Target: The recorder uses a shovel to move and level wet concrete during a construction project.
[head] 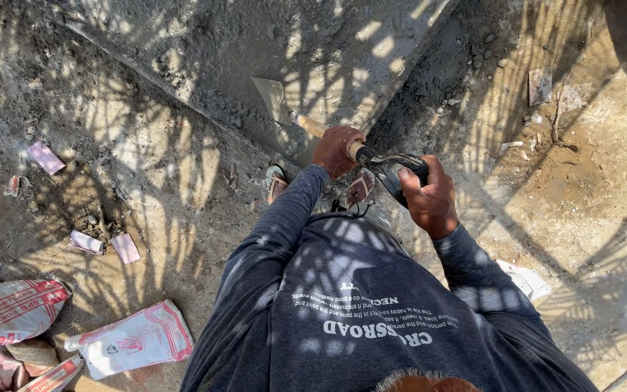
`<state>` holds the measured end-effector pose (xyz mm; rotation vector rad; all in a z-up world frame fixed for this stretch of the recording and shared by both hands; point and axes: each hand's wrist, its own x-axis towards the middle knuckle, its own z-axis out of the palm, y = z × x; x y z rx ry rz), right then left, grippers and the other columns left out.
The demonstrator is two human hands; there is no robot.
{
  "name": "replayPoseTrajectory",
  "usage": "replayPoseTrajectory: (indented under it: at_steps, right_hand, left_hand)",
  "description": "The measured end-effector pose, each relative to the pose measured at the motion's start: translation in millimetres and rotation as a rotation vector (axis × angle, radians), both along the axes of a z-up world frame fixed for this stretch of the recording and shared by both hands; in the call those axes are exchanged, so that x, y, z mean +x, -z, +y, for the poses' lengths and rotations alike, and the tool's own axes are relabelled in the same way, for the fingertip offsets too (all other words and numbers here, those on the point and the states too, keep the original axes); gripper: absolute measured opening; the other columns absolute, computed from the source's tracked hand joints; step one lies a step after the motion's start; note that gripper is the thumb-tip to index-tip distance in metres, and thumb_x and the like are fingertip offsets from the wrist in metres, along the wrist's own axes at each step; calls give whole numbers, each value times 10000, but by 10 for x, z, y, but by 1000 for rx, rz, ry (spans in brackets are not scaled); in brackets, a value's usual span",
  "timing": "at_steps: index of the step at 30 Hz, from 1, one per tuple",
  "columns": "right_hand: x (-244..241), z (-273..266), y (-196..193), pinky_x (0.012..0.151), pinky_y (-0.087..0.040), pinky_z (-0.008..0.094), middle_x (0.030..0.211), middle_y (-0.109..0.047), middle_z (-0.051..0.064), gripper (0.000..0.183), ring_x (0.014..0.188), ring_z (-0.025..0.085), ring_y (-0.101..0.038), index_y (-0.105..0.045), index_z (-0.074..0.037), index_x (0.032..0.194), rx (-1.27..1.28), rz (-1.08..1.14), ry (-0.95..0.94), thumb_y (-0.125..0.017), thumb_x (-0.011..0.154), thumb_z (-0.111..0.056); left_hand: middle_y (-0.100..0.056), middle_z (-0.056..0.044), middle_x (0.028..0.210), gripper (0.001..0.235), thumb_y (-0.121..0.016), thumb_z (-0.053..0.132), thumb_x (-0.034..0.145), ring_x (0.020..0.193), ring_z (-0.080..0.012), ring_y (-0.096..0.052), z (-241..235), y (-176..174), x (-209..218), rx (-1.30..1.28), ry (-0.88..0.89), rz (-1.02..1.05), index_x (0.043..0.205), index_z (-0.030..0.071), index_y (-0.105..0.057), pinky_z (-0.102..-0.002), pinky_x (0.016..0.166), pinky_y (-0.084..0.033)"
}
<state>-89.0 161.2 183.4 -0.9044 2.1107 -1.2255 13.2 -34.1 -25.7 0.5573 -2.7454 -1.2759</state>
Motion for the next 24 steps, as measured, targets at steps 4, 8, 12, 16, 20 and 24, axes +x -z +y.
replayPoseTrajectory:
  at_steps: [4, 8, 12, 16, 20, 24]
  right_hand:
    - [-5, -6, 17, 601, -520, 310, 753, -634, 37, 342, 656, 125, -614, -602, -11, 1105, -6, -10, 8, -604, 1064, -351]
    - [-10, -16, 17, 619, -523, 308, 777, -638, 39, 331, 679, 120, -615, -601, -9, 1115, -14, -14, 11, -609, 1061, -335]
    - [-13, -12, 39, 622, -516, 314, 775, -634, 39, 327, 676, 124, -606, -602, -11, 1109, -20, -41, 17, -617, 1056, -333]
    - [-17, -14, 34, 625, -516, 321, 777, -635, 41, 324, 680, 128, -607, -602, -11, 1101, 16, -26, 28, -619, 1052, -331]
    - [-10, -30, 12, 646, -532, 318, 810, -661, 42, 331, 708, 124, -640, -609, -12, 1121, -4, -25, 34, -621, 1044, -333]
    - [-26, -12, 45, 623, -526, 322, 780, -653, 46, 328, 684, 134, -623, -606, -15, 1107, 33, -29, 49, -621, 1048, -338]
  left_hand:
    - [-734, -9, 1107, 415, -903, 286, 750, 1106, -269, -664, -5, -21, -10, 2, -9, -13, 1095, 217, -683, -489, 1103, -442]
    - [-733, -4, 1110, 425, -906, 272, 736, 1107, -268, -663, -13, -65, -8, 0, -11, -25, 1096, 216, -687, -486, 1102, -442]
    - [-727, -3, 1096, 432, -905, 253, 720, 1099, -275, -659, -26, -80, -4, 2, -7, -17, 1091, 211, -688, -491, 1092, -447]
    - [-722, -2, 1075, 413, -902, 255, 733, 1085, -279, -656, -29, -62, -15, 2, -3, -27, 1085, 213, -691, -492, 1081, -456]
    - [-720, -2, 1064, 405, -906, 273, 739, 1075, -277, -655, -27, -63, -13, 4, -2, -32, 1077, 212, -691, -490, 1072, -461]
    - [-723, -8, 1066, 411, -906, 271, 730, 1072, -280, -652, -16, -65, -6, 2, -13, 2, 1074, 202, -694, -483, 1054, -472]
